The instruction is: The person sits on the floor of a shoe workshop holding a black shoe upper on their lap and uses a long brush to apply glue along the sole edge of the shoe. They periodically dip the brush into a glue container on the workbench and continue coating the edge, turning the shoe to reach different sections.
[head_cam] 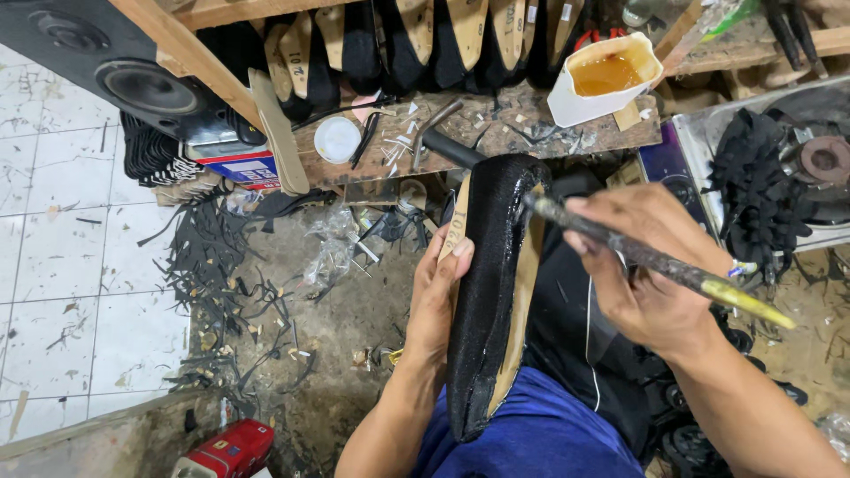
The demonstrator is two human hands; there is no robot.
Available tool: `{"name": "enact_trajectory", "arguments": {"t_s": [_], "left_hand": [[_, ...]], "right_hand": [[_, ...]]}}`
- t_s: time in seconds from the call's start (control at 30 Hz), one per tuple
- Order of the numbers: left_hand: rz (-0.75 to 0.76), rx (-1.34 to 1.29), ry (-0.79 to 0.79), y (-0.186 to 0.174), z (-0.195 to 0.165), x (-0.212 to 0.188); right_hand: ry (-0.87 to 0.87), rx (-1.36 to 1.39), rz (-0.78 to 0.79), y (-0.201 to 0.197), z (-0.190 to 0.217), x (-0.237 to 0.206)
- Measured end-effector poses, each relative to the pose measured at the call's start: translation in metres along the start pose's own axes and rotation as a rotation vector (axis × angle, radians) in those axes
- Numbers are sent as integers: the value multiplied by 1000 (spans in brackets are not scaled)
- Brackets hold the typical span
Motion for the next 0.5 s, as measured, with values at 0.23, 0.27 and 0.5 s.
{"name": "enact_trajectory", "arguments": {"t_s": [0.23,0.27,0.5], "left_hand": [[-31,-75,-29,3,-4,-6],[-23,-69,-22,3,-5,-5],[-28,-94,-16,1,-2,-4]], "right_hand": [[-62,32,112,0,15,5],[-77,0,88,-1,17,5],[-107,8,93,-2,19,8]]}}
Point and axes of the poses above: each hand's wrist, its own x-axis towards the middle knuckle, its own y-axis out of the palm, z = x × y, the point moved 3 cm from there along x, towards the middle knuckle, and after that the axes turned 5 degrees about y, right-handed, at the moved point
